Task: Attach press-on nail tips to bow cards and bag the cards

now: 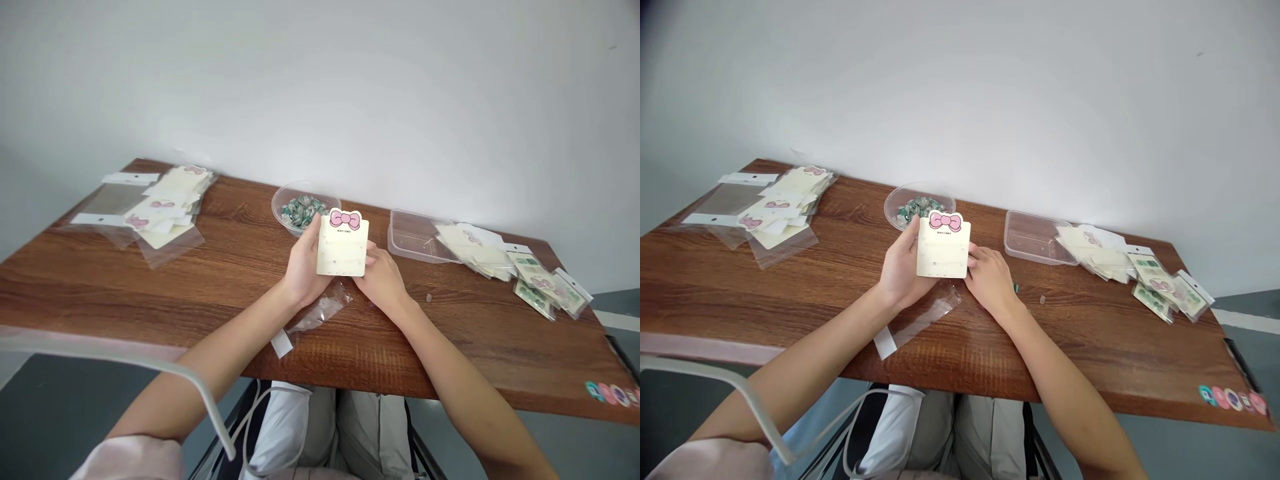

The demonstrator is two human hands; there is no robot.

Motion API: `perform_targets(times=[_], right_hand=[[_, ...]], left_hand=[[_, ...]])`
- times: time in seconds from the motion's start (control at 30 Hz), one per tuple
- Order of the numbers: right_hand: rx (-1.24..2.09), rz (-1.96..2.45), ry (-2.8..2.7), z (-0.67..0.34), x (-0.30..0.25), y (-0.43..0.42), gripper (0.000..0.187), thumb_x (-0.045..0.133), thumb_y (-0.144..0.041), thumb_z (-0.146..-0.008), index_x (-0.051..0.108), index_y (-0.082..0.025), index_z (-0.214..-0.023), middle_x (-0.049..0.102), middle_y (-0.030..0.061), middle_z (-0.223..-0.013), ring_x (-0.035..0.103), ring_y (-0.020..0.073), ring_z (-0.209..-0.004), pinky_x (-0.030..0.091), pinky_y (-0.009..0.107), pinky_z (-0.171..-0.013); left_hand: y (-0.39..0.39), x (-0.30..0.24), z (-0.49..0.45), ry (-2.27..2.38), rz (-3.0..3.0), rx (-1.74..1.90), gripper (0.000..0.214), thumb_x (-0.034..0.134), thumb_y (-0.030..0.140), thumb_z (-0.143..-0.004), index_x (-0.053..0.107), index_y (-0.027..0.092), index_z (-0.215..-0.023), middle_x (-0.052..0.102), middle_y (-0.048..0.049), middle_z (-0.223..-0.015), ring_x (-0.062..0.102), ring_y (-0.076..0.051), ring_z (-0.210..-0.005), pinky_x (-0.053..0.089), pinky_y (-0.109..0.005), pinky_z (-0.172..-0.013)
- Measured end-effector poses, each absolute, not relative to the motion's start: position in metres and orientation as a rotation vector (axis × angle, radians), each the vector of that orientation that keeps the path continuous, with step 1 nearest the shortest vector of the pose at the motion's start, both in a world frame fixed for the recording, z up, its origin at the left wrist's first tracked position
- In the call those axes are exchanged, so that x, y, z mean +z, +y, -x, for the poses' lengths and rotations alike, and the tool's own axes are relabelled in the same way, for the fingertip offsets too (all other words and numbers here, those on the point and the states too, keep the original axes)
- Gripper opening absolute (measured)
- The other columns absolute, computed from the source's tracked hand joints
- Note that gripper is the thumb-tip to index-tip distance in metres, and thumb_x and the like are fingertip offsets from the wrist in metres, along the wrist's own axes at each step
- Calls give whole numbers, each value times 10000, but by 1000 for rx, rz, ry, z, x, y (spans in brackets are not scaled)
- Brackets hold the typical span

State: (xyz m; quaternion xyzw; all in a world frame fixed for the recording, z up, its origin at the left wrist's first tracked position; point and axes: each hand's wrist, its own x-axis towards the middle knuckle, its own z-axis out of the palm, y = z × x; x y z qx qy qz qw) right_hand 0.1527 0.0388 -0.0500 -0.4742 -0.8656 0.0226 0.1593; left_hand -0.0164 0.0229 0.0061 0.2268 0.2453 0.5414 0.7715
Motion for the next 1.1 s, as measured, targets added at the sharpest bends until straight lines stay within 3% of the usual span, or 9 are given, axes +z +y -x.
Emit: perform_targets(times=[0.23, 0.53, 0.67, 0.83, 1.1], right_hand=[[77, 1356, -2444, -168, -52, 41, 228, 561, -89, -975, 756, -186, -1040, 781, 110, -1111, 715, 269, -958, 542, 386, -850], [151, 1340, -2314, -178, -50, 40, 224, 569, -83, -958, 755, -203, -994, 777, 77, -1008, 726, 245, -884, 565, 366, -756], [483, 1267, -1904, -184, -41, 37, 162, 621, -162, -952, 759, -230, -1000, 787, 43, -995, 746, 210, -867, 596, 358, -784], [940, 1250, -1427, -185, -31, 34, 141, 760, -247, -837, 768, -232, -977, 807, 35, -931, 771, 205, -862, 639, 366, -793], [1060, 1114, -1250, -182, -22, 30, 229, 862, -263, -740, 781, -256, -954, 802, 14, -944, 764, 181, -886, 660, 360, -843]], left_hand=[[24, 8, 18, 565, -530, 1135, 681, 309, 605, -1057, 744, 98, -1190, 819, -152, -956, 793, -299, -939, 601, -401, -884], [20, 9, 16, 608, -539, 1110, 668, 309, 572, -1067, 728, 72, -1207, 814, -172, -974, 797, -308, -890, 598, -420, -895], [20, 10, 16, 612, -546, 1103, 668, 289, 571, -1074, 716, 77, -1218, 815, -161, -963, 800, -301, -872, 604, -413, -878], [19, 10, 16, 607, -538, 1098, 650, 300, 573, -1072, 699, 95, -1256, 811, -153, -982, 800, -301, -873, 607, -419, -862], [19, 6, 17, 584, -529, 1079, 664, 341, 607, -1054, 703, 101, -1284, 815, -172, -1009, 799, -312, -868, 600, -416, -840]])
